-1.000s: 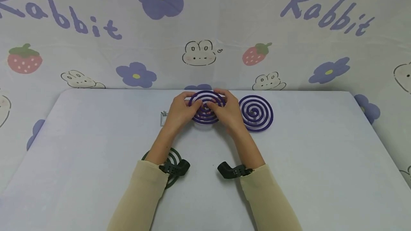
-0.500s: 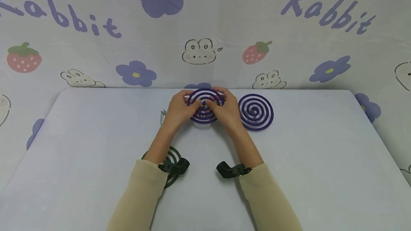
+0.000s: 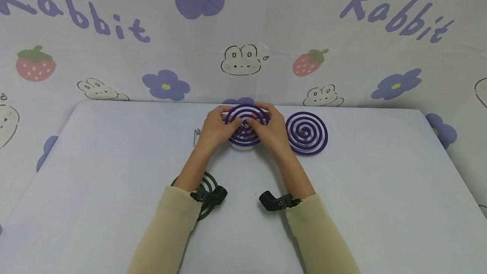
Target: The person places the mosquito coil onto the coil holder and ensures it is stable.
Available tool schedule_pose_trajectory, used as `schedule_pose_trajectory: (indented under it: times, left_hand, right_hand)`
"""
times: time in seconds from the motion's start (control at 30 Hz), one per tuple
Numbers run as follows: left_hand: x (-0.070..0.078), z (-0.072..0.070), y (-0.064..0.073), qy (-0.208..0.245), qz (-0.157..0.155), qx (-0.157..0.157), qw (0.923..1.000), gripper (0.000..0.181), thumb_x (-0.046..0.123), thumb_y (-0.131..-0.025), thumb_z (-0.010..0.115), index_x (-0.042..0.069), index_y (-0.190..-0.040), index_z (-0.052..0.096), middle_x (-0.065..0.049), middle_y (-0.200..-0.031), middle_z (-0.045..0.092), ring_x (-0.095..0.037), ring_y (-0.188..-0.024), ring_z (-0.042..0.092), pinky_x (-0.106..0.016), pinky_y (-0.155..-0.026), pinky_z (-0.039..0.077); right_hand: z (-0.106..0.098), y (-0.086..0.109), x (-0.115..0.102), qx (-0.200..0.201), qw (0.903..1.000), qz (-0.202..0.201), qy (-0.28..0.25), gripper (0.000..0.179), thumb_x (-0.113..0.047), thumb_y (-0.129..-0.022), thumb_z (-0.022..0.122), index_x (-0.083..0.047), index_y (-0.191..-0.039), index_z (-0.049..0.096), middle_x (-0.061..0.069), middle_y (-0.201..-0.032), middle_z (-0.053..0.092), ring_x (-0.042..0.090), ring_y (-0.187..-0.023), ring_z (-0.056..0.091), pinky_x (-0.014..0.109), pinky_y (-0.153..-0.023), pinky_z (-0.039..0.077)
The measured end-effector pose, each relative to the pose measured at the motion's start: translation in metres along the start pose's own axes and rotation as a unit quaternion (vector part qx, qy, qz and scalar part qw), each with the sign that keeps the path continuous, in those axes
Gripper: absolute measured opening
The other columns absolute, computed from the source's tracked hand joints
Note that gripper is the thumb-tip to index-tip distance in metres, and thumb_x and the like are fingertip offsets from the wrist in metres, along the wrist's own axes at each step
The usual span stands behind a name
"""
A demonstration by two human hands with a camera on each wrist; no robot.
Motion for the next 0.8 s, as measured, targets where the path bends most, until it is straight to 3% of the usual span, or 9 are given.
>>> schedule_pose_trajectory:
  times: [0.6, 0.8]
  left_hand:
    - [-0.0009, -0.0039, 0.0018, 0.024, -0.011, -0.005, 0.9996, 0.05, 0.017, -0.096, 0.075, 0.002, -0.142, 0.061, -0.027, -0.127, 0.073, -0.038, -0.12, 0.071, -0.047, -0.105, 0.057]
    - [-0.0004, -0.0029, 0.0031, 0.024, -0.012, -0.006, 0.9996, 0.051, 0.018, -0.097, 0.074, 0.001, -0.143, 0.061, -0.027, -0.13, 0.072, -0.038, -0.121, 0.071, -0.047, -0.104, 0.058]
  right_hand:
    - [0.003, 0.0015, -0.0002, -0.006, 0.9999, -0.001, 0.012, 0.052, -0.009, -0.095, 0.075, -0.009, -0.145, 0.061, 0.022, -0.133, 0.069, 0.028, -0.118, 0.064, 0.04, -0.109, 0.051]
    - [0.0019, 0.0012, 0.0014, -0.012, 0.9999, 0.003, 0.01, 0.052, -0.009, -0.096, 0.075, -0.007, -0.146, 0.061, 0.021, -0.141, 0.067, 0.03, -0.127, 0.063, 0.042, -0.116, 0.048]
Point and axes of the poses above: each hand's wrist, its own y-axis away from the middle knuckle, its own z-axis out of the palm, x = y × z, the point moved 4 cm from there along -y, towards the middle knuckle
